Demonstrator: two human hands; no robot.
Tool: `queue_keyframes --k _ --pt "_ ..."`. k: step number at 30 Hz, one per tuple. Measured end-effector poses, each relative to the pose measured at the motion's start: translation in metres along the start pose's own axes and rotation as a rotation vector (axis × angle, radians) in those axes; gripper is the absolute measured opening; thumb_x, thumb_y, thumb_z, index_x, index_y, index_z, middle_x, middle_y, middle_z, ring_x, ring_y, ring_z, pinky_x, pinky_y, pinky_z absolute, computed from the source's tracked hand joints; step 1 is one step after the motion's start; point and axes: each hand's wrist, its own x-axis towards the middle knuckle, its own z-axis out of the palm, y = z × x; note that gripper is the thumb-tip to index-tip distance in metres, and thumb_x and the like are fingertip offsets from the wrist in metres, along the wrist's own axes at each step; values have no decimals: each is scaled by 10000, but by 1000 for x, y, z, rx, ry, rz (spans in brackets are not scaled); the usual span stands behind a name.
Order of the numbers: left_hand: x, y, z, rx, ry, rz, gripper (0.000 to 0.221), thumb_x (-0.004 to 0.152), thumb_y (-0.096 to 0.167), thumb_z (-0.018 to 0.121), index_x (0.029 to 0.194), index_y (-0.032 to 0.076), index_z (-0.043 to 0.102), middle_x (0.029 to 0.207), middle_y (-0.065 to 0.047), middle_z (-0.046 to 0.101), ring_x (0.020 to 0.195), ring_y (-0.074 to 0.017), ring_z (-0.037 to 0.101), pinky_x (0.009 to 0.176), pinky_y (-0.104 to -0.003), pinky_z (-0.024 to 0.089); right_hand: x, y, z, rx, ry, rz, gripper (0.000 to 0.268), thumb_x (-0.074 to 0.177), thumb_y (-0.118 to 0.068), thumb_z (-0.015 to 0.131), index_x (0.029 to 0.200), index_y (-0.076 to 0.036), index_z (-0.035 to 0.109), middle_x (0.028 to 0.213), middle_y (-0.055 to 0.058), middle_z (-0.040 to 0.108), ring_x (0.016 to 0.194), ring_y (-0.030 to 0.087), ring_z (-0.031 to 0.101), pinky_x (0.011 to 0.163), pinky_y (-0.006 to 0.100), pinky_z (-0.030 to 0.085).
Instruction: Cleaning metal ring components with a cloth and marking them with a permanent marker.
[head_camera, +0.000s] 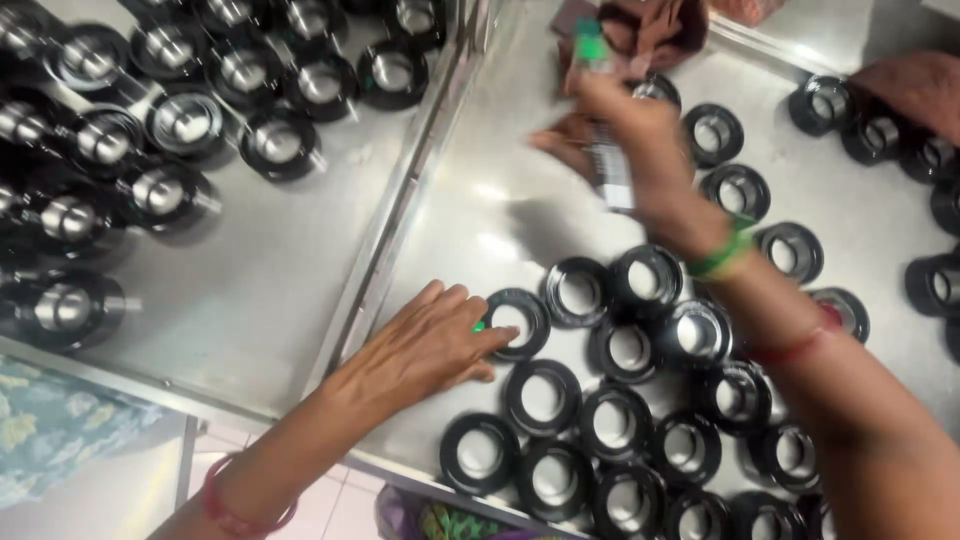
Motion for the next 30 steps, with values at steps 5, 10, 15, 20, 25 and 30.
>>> queue_keyframes --k 5,10,15,20,25,30 --pt "-1 3 21 121 160 1 206 863 251 762 1010 120 701 835 -35 631 832 -203 598 741 -389 457 -98 -29 -72 -200 59 436 344 1046 -153 788 921 -32 491 815 123 655 867 235 768 652 300 594" --pt "-8 -2 14 -266 220 -401 263 906 305 728 1069 99 724 897 -13 708 804 -145 647 756 -352 510 -141 -52 -100 53 252 626 349 1156 -145 697 945 -48 436 860 148 656 942 237 770 713 275 624" --pt "-42 -18 -18 -975 473 -613 338 929 316 747 1094 21 735 947 -77 719 849 -131 646 782 -327 531 -155 -77 -83 308 338 678 296 1148 -378 535 1088 -102 447 815 104 659 642 140 676 559 221 546" --pt "-65 -37 -54 97 243 -1043 409 996 406 717 1202 54 685 855 -172 699 781 -261 651 774 -388 495 -159 -105 -49 613 184 560 416 1224 -406 490 1111 -7 533 872 128 671 751 123 633 667 220 504" --pt "-97 -124 -19 439 495 -634 324 977 301 774 1130 20 728 1041 -147 745 956 -313 633 903 -459 446 -150 -120 -47 539 212 630 286 1131 -239 625 1004 16 599 784 111 656 647 116 631 565 217 482" --pt "-43 -95 -14 677 618 -656 268 992 240 750 1128 12 708 1035 -124 759 975 -313 640 919 -497 408 -158 -123 -57 546 421 710 183 1045 -113 745 1072 40 649 739 96 656 551 104 593 499 193 443"
